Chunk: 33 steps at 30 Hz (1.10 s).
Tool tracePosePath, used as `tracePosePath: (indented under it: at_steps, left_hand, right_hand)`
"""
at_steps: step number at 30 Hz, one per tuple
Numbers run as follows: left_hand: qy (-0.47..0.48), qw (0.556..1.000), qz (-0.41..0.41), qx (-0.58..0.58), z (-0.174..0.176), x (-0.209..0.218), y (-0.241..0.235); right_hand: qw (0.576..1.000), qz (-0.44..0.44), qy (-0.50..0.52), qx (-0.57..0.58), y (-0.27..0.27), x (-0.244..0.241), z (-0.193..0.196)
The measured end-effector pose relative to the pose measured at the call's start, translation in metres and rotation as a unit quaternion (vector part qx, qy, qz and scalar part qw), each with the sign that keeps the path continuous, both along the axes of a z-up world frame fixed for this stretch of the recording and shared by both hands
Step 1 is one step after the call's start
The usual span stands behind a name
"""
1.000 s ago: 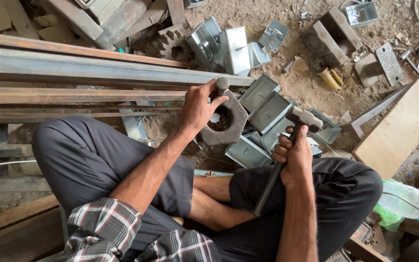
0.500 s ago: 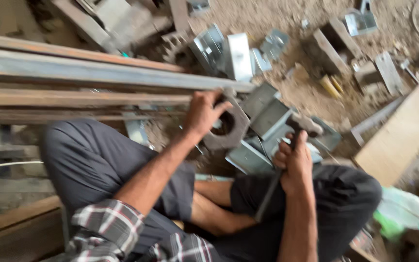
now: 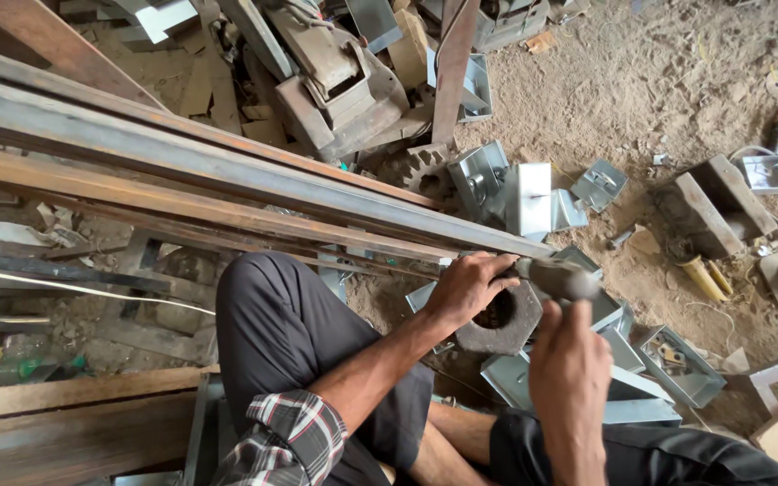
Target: The person assembles metal components by fitting a large hexagonal metal part onto a bracket and then uses a hammer to strike a metal pin or tool into the assembly.
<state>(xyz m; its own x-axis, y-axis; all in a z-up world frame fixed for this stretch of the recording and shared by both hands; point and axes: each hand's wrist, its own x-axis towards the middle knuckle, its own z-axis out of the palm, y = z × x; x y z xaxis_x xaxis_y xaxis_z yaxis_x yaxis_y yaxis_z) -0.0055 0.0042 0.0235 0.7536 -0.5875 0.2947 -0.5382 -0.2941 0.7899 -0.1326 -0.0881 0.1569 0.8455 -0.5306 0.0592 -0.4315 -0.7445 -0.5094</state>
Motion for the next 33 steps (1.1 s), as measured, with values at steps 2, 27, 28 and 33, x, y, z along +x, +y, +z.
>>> tracePosePath:
  at_steps: [2, 27, 28, 33]
  left_hand:
    - [0.038, 0.998, -0.002, 0.040, 0.002, 0.003, 0.003]
    - [-0.030, 0.998, 0.019, -0.053, -0.015, -0.001, 0.002]
    - [-0.005, 0.999, 0.015, -0.035, -0.015, 0.003, 0.001]
    - [0.020, 0.999, 0.019, -0.024, -0.005, 0.011, 0.002]
  right_hand:
    - [0.999, 0.024, 0.025, -0.016, 0.002, 0.007, 0.000]
    - [0.998, 0.024, -0.002, -0.056, 0.000, 0.012, 0.012]
    - [0.996, 0.026, -0.063, -0.062, -0.001, 0.011, 0.017]
    - [0.996, 0.058, -0.056, -0.040, 0.002, 0.018, 0.005]
